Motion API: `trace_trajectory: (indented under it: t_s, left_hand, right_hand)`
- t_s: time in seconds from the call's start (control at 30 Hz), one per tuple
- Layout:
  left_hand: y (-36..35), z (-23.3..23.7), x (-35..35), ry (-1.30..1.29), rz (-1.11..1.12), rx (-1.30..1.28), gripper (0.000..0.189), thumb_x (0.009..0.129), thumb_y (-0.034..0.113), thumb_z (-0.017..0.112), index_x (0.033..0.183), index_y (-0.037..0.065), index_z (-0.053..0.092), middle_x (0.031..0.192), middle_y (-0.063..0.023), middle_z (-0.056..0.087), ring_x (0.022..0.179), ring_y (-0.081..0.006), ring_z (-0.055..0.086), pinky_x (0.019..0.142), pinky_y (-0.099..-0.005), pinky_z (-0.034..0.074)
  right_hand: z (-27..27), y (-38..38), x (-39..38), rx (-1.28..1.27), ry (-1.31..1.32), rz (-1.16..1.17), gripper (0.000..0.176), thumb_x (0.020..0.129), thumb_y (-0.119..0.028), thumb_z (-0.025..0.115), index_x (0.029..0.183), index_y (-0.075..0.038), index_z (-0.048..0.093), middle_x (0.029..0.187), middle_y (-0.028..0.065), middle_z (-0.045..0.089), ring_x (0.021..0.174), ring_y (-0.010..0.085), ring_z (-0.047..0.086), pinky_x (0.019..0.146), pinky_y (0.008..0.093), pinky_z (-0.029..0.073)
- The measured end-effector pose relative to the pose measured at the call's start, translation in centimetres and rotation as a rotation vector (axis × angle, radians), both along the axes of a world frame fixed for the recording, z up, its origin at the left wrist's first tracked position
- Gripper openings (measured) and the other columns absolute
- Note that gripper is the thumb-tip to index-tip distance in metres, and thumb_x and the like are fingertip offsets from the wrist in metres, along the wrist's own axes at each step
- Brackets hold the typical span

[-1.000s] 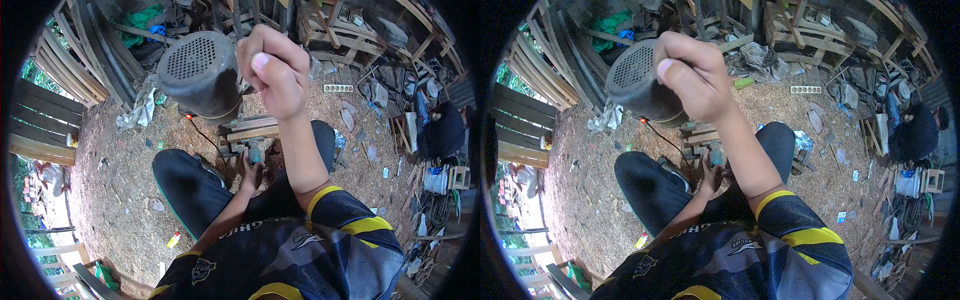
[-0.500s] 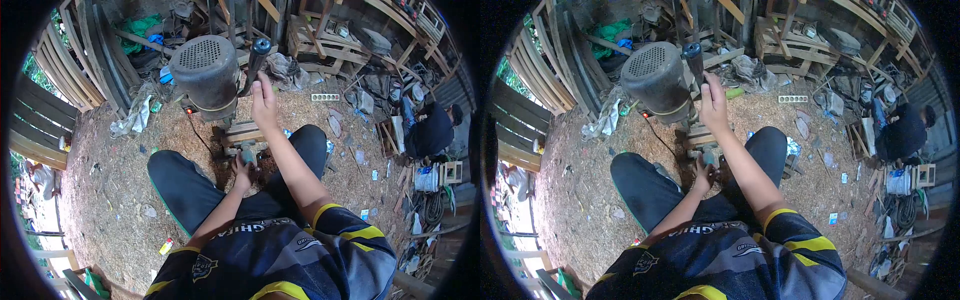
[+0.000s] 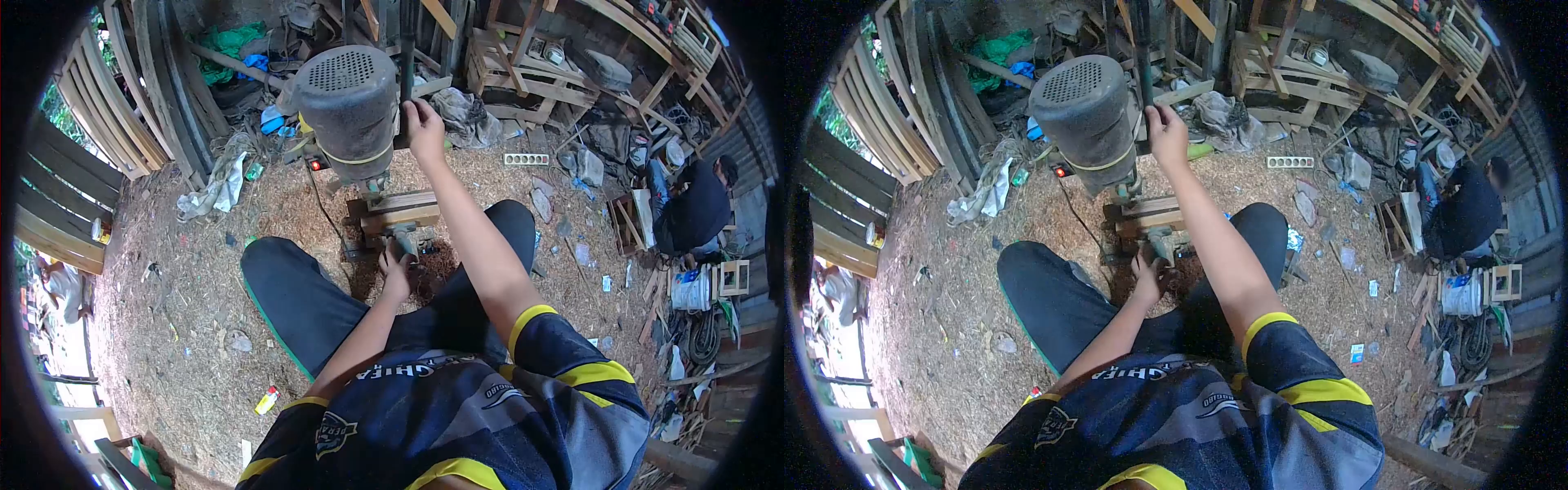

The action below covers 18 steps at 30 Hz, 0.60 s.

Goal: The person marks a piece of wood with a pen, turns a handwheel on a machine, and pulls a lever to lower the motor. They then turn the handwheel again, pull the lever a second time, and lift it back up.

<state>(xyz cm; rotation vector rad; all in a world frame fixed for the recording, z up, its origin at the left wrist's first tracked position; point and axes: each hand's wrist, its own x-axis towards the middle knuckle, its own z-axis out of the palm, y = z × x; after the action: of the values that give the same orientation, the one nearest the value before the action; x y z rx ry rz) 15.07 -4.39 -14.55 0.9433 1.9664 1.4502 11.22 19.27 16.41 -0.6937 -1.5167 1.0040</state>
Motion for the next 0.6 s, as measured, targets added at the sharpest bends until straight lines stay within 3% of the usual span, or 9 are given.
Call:
trace_trajectory:
  t_s: [0.1, 0.17, 0.2, 0.3, 0.4, 0.5, 0.6]
  left_hand:
    - [-1.4, 4.2, -0.4, 0.636, -0.202, -0.153, 0.046, 0.093, 0.017, 0.068, 0.135, 0.007, 0.053, 0.159, -0.0218, 0.024, 0.141, -0.0413, 0.030, 0.111, -0.0556, 0.039]
    - [-1.2, 6.8, -0.3, 0.546, -0.239, -0.299, 0.049, 0.090, 0.029, 0.071, 0.131, 0.004, 0.057, 0.159, -0.0269, 0.022, 0.144, -0.0443, 0.023, 0.118, -0.0550, 0.026]
    - [-1.1, 7.5, -0.3, 0.501, -0.260, -0.372, 0.053, 0.089, 0.034, 0.072, 0.128, 0.002, 0.059, 0.159, -0.0295, 0.022, 0.146, -0.0458, 0.020, 0.121, -0.0547, 0.020]
    - [-0.5, 3.8, -0.9, 0.647, -0.216, -0.330, 0.051, 0.084, 0.038, 0.076, 0.121, 0.003, 0.066, 0.160, -0.0282, 0.016, 0.142, -0.0517, 0.021, 0.120, -0.0505, 0.028]
    - [-0.3, 3.7, -1.5, 0.511, -0.292, -0.389, 0.056, 0.087, 0.043, 0.072, 0.126, 0.004, 0.064, 0.160, -0.0307, 0.019, 0.143, -0.0538, 0.025, 0.119, -0.0512, 0.031]
    - [-1.0, 9.3, -2.5, 0.321, -0.446, -0.644, 0.060, 0.088, 0.046, 0.069, 0.131, 0.004, 0.061, 0.158, -0.0311, 0.027, 0.140, -0.0518, 0.036, 0.115, -0.0510, 0.038]
    - [-1.4, 15.3, -5.1, 0.485, -0.796, -0.823, 0.059, 0.089, 0.046, 0.066, 0.132, 0.006, 0.061, 0.147, -0.0283, 0.048, 0.130, -0.0451, 0.053, 0.107, -0.0495, 0.045]
  right_hand:
    - [-0.5, 4.2, -2.6, 0.004, -0.031, -0.005, 0.032, 0.096, -0.027, 0.068, 0.113, 0.001, 0.071, 0.102, 0.0195, 0.075, 0.090, 0.0287, 0.073, 0.082, 0.0353, 0.054]
    - [0.7, 4.9, -3.1, -0.007, -0.077, -0.011, 0.032, 0.096, -0.027, 0.069, 0.113, 0.000, 0.071, 0.102, 0.0196, 0.075, 0.091, 0.0294, 0.073, 0.082, 0.0356, 0.054]
    - [1.2, 5.0, -3.2, -0.014, -0.137, -0.009, 0.027, 0.100, -0.019, 0.064, 0.111, 0.005, 0.070, 0.097, 0.0114, 0.075, 0.087, 0.0165, 0.068, 0.082, 0.0325, 0.052]
    - [0.0, 6.6, -4.2, -0.062, -0.069, 0.074, 0.027, 0.100, -0.019, 0.064, 0.113, 0.004, 0.070, 0.103, 0.0114, 0.075, 0.093, 0.0165, 0.069, 0.083, 0.0319, 0.051]
    - [-1.5, 6.9, -4.4, -0.044, -0.048, 0.124, 0.027, 0.097, -0.009, 0.066, 0.121, 0.004, 0.066, 0.113, 0.0109, 0.074, 0.100, 0.0170, 0.069, 0.090, 0.0307, 0.051]
    - [-1.3, 6.1, -3.3, -0.091, -0.012, 0.178, 0.034, 0.095, -0.003, 0.066, 0.128, 0.003, 0.063, 0.118, 0.0106, 0.072, 0.106, 0.0179, 0.067, 0.096, 0.0308, 0.050]
    - [-0.2, 3.6, -1.5, -0.132, 0.102, 0.261, 0.042, 0.095, -0.001, 0.067, 0.135, 0.002, 0.057, 0.124, 0.0121, 0.069, 0.112, 0.0187, 0.066, 0.099, 0.0316, 0.049]
